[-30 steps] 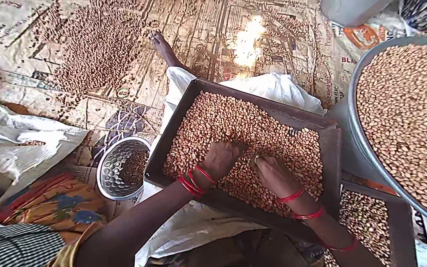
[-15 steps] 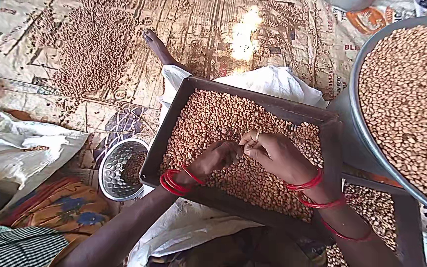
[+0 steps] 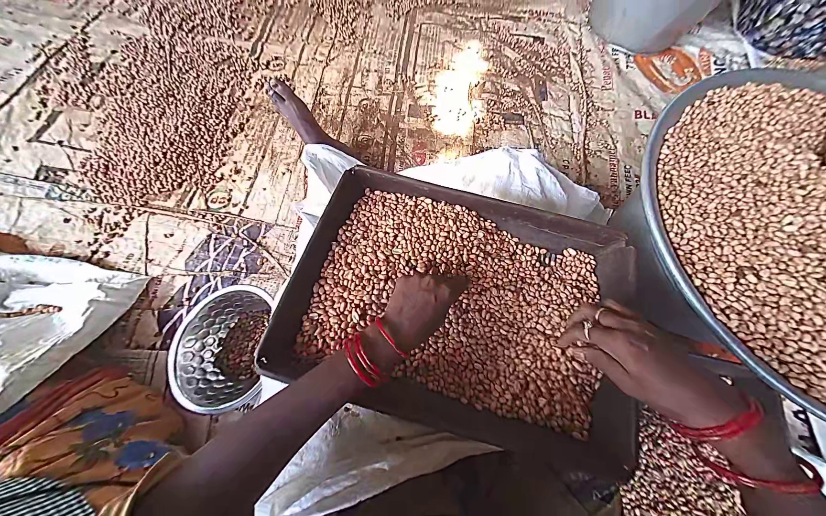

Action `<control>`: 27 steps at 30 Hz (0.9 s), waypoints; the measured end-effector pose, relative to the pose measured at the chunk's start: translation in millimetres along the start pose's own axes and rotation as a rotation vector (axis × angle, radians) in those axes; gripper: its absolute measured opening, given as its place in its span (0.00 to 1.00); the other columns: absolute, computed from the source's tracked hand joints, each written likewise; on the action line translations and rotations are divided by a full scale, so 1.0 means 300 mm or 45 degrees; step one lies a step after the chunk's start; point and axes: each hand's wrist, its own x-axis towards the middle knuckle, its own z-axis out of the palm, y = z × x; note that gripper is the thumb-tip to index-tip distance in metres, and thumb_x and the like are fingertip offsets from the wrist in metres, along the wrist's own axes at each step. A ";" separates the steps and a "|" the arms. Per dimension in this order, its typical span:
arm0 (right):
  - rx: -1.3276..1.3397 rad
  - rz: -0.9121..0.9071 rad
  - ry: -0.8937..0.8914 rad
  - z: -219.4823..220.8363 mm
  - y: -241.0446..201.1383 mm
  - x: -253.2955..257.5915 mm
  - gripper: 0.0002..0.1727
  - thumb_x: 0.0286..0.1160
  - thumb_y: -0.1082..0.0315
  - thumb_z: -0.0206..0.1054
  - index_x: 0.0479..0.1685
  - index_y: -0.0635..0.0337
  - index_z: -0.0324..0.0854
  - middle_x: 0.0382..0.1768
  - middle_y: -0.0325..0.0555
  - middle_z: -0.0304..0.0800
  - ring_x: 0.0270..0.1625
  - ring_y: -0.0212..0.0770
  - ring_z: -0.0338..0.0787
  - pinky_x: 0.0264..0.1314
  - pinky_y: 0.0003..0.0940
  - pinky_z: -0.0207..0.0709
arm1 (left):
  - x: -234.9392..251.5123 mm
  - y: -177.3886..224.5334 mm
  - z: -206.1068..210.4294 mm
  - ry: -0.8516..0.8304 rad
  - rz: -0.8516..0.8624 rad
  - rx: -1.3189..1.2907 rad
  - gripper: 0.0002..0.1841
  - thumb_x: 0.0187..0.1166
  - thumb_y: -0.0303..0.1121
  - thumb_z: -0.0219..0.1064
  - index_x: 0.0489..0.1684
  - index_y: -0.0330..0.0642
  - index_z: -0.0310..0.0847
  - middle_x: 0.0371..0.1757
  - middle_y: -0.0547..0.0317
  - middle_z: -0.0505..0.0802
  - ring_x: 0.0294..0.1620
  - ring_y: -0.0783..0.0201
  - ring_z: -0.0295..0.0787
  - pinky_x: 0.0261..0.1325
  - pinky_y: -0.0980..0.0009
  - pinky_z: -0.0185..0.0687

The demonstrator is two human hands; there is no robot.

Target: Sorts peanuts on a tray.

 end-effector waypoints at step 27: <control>0.397 0.044 -0.511 0.253 -0.283 0.375 0.30 0.76 0.69 0.70 0.82 0.58 0.75 0.80 0.59 0.76 0.85 0.63 0.68 0.87 0.60 0.53 | -0.240 -0.195 -0.113 0.158 -0.273 -1.568 0.25 0.86 0.33 0.36 0.23 0.55 0.80 0.20 0.79 0.82 0.16 0.87 0.68 0.19 0.90 0.59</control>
